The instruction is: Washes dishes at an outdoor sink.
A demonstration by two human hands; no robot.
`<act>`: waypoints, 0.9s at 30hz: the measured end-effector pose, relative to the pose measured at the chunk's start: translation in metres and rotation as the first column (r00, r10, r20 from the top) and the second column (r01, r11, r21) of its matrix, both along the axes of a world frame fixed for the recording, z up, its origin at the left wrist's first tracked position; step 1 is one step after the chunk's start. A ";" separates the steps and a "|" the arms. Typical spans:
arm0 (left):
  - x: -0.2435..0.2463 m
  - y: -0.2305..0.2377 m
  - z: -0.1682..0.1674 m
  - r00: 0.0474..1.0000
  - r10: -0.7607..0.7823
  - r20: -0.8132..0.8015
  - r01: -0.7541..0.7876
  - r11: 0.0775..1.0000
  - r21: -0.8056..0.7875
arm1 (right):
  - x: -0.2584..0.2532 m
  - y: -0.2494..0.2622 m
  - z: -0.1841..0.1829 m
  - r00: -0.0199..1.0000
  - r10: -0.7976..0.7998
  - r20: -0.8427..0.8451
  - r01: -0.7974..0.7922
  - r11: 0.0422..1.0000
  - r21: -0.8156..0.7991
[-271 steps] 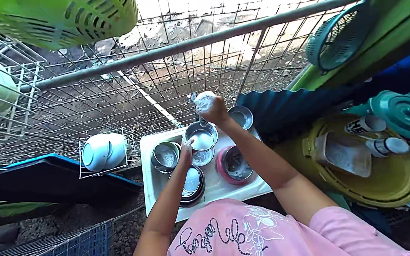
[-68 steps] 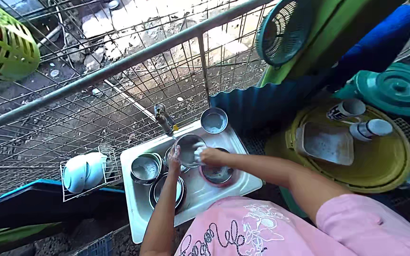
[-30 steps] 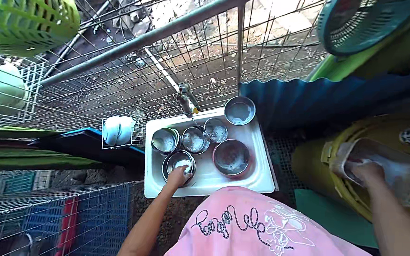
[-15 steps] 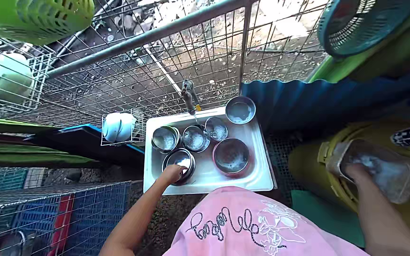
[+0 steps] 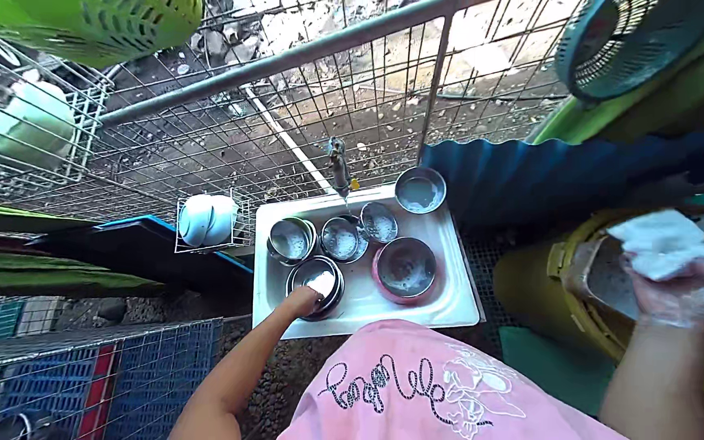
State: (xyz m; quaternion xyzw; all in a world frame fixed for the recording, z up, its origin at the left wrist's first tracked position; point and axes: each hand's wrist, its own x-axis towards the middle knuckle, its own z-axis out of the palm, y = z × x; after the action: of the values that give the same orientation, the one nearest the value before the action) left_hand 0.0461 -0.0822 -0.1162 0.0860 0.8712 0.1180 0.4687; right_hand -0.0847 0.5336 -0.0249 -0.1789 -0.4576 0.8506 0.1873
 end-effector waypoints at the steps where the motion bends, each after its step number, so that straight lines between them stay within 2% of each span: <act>1: -0.001 0.001 0.003 1.000 0.015 -0.011 -0.015 1.000 0.000 | -0.004 -0.028 0.009 0.998 0.052 -0.020 -0.052 0.998 -0.024; 3: -0.001 0.001 0.017 0.989 0.126 -0.075 -0.123 0.992 0.037 | -0.012 -0.091 0.020 0.981 0.186 -0.049 -0.190 0.977 -0.100; 5: -0.002 -0.004 0.034 0.933 0.315 -0.174 -0.289 0.944 0.158 | -0.023 -0.159 0.017 0.933 0.357 -0.038 -0.358 0.919 -0.167; 7: -0.003 -0.010 0.046 0.817 0.523 -0.242 -0.450 0.842 0.298 | -0.034 -0.230 0.005 0.859 0.510 0.030 -0.479 0.825 -0.300; 8: -0.005 -0.013 0.049 0.725 0.633 -0.271 -0.524 0.762 0.381 | -0.039 -0.264 -0.005 0.816 0.573 0.080 -0.511 0.778 -0.366; 10: -0.011 -0.013 0.052 0.470 0.845 -0.256 -0.613 0.521 0.594 | -0.053 -0.329 -0.025 0.723 0.669 0.174 -0.556 0.712 -0.429; 12: -0.022 -0.005 0.056 0.210 0.975 -0.075 -0.618 0.192 0.762 | -0.070 -0.382 -0.044 0.628 0.743 0.231 -0.622 0.658 -0.425; 14: -0.036 0.009 0.065 -0.006 0.990 0.140 -0.616 -0.113 0.780 | -0.085 -0.419 -0.052 0.573 0.771 0.278 -0.648 0.633 -0.423; 15: -0.043 0.016 0.069 -0.091 0.972 0.216 -0.614 -0.226 0.756 | -0.090 -0.434 -0.053 0.563 0.768 0.307 -0.653 0.640 -0.404; 17: -0.057 0.025 0.068 -0.196 0.935 0.296 -0.611 -0.353 0.709 | -0.090 -0.459 -0.053 0.565 0.728 0.388 -0.663 0.681 -0.312; 18: -0.063 0.028 0.065 -0.217 0.924 0.313 -0.613 -0.379 0.693 | -0.082 -0.469 -0.053 0.566 0.711 0.417 -0.708 0.679 -0.195; 19: -0.067 0.031 0.062 -0.221 0.917 0.332 -0.619 -0.395 0.679 | -0.067 -0.474 -0.050 0.547 0.719 0.429 -0.781 0.623 -0.049; 20: -0.070 0.034 0.060 -0.213 0.911 0.353 -0.628 -0.404 0.665 | -0.048 -0.476 -0.044 0.532 0.722 0.443 -0.839 0.522 0.156; 21: -0.073 0.037 0.059 -0.197 0.909 0.367 -0.631 -0.404 0.662 | -0.027 -0.479 -0.039 0.545 0.715 0.438 -0.830 0.389 0.399; 22: -0.074 0.043 0.059 -0.173 0.912 0.372 -0.619 -0.394 0.679 | -0.005 -0.480 -0.029 0.573 0.706 0.417 -0.742 0.232 0.629; 23: -0.072 0.049 0.061 -0.128 0.916 0.381 -0.592 -0.379 0.711 | 0.013 -0.481 -0.024 0.630 0.700 0.338 -0.580 0.134 0.803; 24: -0.066 0.056 0.064 -0.063 0.920 0.387 -0.572 -0.350 0.741 | 0.023 -0.480 -0.023 0.666 0.699 0.260 -0.448 0.097 0.888; 25: -0.061 0.062 0.067 -0.017 0.933 0.361 -0.571 -0.305 0.762 | 0.022 -0.476 -0.025 0.678 0.701 0.222 -0.400 0.099 0.911; 26: -0.058 0.065 0.067 0.022 0.956 0.294 -0.582 -0.227 0.781 | 0.010 -0.471 -0.028 0.664 0.708 0.239 -0.438 0.110 0.892; 27: -0.059 0.068 0.067 0.058 0.975 0.214 -0.595 -0.138 0.792 | -0.007 -0.464 -0.029 0.627 0.717 0.306 -0.551 0.130 0.825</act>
State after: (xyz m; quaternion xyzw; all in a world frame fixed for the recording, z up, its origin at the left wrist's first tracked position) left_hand -0.0125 -0.0141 -0.0493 -0.2938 0.6536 0.6967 -0.0330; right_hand -0.0918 0.0695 -0.0543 0.2250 -0.8321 0.4984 -0.0928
